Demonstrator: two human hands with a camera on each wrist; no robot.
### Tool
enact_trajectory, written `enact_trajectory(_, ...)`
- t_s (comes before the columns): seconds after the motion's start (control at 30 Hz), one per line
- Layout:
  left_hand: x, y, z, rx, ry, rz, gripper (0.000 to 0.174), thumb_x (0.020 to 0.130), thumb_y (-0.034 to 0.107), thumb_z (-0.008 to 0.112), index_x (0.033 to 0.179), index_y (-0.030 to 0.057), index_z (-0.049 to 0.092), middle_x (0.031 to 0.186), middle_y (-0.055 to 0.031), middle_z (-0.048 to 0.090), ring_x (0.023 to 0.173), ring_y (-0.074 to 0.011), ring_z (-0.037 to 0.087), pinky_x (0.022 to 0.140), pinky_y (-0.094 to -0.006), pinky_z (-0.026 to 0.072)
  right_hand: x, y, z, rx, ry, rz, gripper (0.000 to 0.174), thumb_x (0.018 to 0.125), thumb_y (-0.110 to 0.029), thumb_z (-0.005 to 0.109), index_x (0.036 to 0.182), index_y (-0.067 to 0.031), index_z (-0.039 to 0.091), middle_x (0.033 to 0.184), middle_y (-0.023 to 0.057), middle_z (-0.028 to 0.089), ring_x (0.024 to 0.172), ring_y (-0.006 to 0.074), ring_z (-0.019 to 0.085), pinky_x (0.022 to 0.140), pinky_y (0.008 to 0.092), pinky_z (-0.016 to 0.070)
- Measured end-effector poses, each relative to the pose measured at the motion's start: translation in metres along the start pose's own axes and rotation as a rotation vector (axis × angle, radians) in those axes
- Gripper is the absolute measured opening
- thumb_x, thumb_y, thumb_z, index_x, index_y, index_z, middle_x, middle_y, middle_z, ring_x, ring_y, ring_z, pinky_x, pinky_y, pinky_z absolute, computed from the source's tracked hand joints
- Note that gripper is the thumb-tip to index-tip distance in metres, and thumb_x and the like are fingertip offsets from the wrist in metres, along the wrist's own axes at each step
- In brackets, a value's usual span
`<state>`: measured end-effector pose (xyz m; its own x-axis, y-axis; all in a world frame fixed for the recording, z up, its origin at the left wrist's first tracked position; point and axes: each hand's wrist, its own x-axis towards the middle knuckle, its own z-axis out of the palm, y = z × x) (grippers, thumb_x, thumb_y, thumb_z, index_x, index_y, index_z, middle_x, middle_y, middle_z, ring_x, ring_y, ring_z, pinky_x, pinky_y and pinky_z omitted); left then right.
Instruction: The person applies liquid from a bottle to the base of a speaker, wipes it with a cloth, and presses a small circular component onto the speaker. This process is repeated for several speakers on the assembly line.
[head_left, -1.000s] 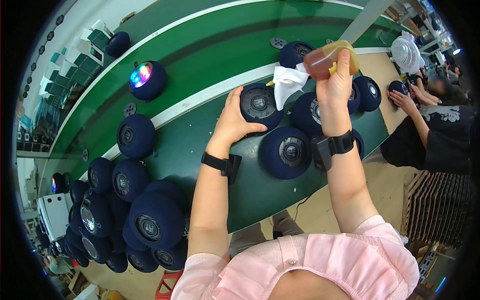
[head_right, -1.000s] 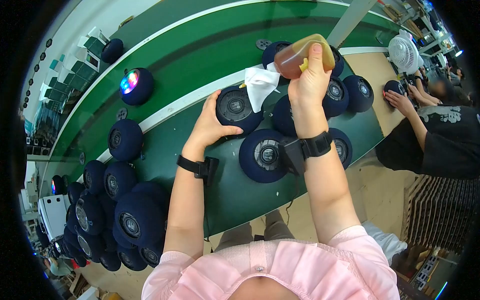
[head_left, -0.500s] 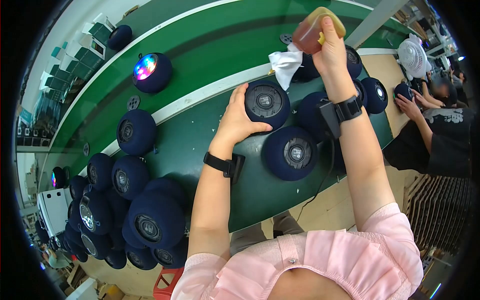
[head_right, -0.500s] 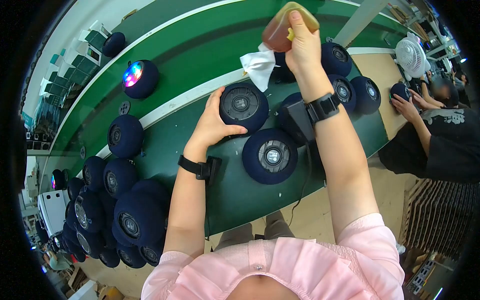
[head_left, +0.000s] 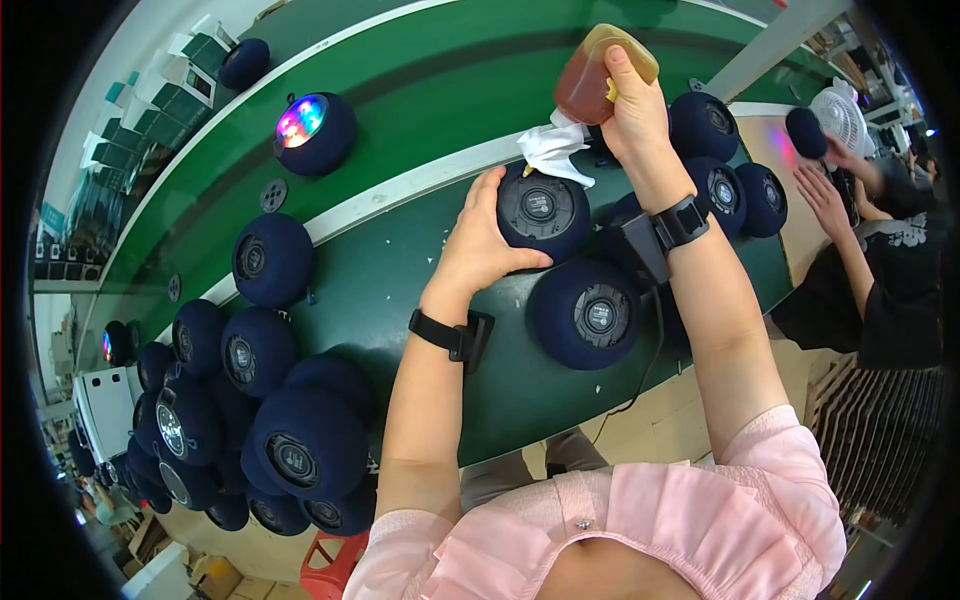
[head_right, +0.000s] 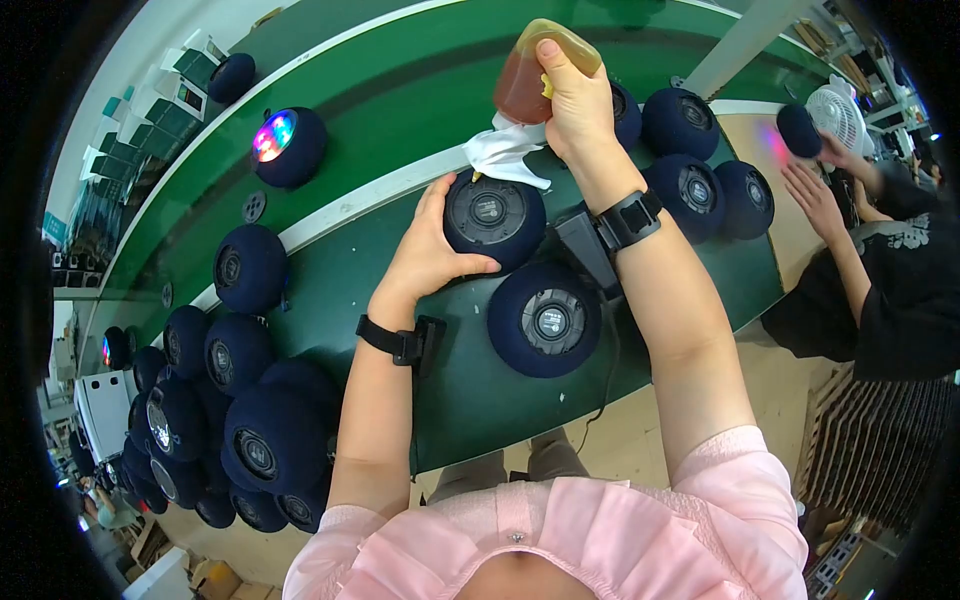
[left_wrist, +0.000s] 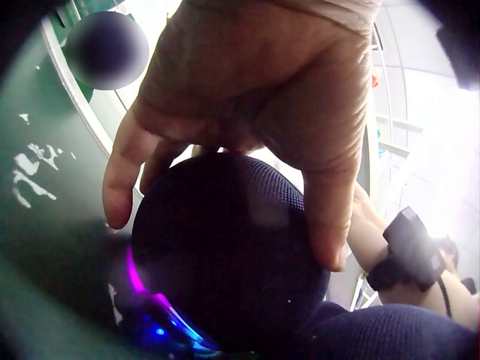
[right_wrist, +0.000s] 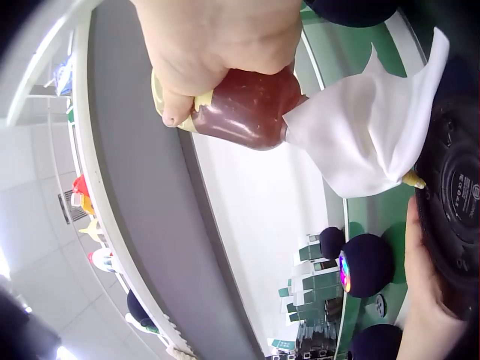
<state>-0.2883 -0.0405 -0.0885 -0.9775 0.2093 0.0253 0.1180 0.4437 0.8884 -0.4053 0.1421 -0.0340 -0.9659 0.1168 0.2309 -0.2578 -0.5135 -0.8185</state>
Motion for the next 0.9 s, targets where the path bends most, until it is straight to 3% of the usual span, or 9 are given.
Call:
enact_trajectory(0.2,0.001,0.001,-0.001,0.01,0.0,0.024,0.107,0.042,0.02,0.086,0.13,-0.0022,0.031,0.135,-0.0208,0.034,0.124,-0.0334,0.037,0.102,-0.0365,0.033,-0.003,-0.001,0.003,0.017,0.012,-0.036,0.031,0.077,-0.021,0.071,0.102,-0.0046,0.059,0.092,0.003,0.062,0.085,0.0134,0.058,0.076,0.0283,0.0479)
enact_trajectory(0.27,0.001,0.0,-0.001,0.01,-0.001,0.026,0.107,0.041,0.02,0.086,0.13,-0.0022,0.031,0.135,-0.0209,0.034,0.124,-0.0334,0.038,0.102,-0.0366,0.0332,-0.001,0.001,0.0,-0.068,-0.058,-0.044,0.037,0.081,-0.026,0.066,0.11,-0.0062,0.054,0.104,0.0035,0.058,0.097,0.0155,0.055,0.085,0.0318,0.0462)
enact_trajectory(0.6,0.001,0.002,-0.001,0.015,0.0,0.018,0.108,0.041,0.02,0.086,0.13,-0.0032,0.031,0.134,-0.0212,0.035,0.123,-0.0327,0.038,0.101,-0.0359,0.0338,0.003,0.005,-0.003,-0.08,-0.107,-0.015,0.04,0.08,-0.03,0.067,0.11,-0.0062,0.054,0.104,0.0039,0.058,0.096,0.0154,0.056,0.084,0.0322,0.0471)
enact_trajectory(0.77,0.0,0.001,-0.001,0.017,0.001,0.023,0.108,0.041,0.02,0.086,0.131,-0.0029,0.031,0.134,-0.021,0.035,0.124,-0.0322,0.038,0.102,-0.0357,0.0336,0.005,-0.002,-0.009,0.05,-0.121,0.131,0.049,0.08,-0.038,0.064,0.114,-0.0059,0.049,0.104,0.009,0.058,0.097,0.0245,0.058,0.085,0.0397,0.0488)
enact_trajectory(0.9,0.0,0.001,-0.001,0.019,-0.005,0.006,0.108,0.042,0.02,0.085,0.131,-0.0029,0.03,0.135,-0.0204,0.034,0.124,-0.0315,0.037,0.103,-0.0352,0.0327,0.011,-0.012,-0.019,0.045,-0.045,0.03,0.054,0.08,-0.043,0.062,0.117,-0.007,0.046,0.107,0.0121,0.057,0.099,0.0285,0.057,0.086,0.0432,0.0482)
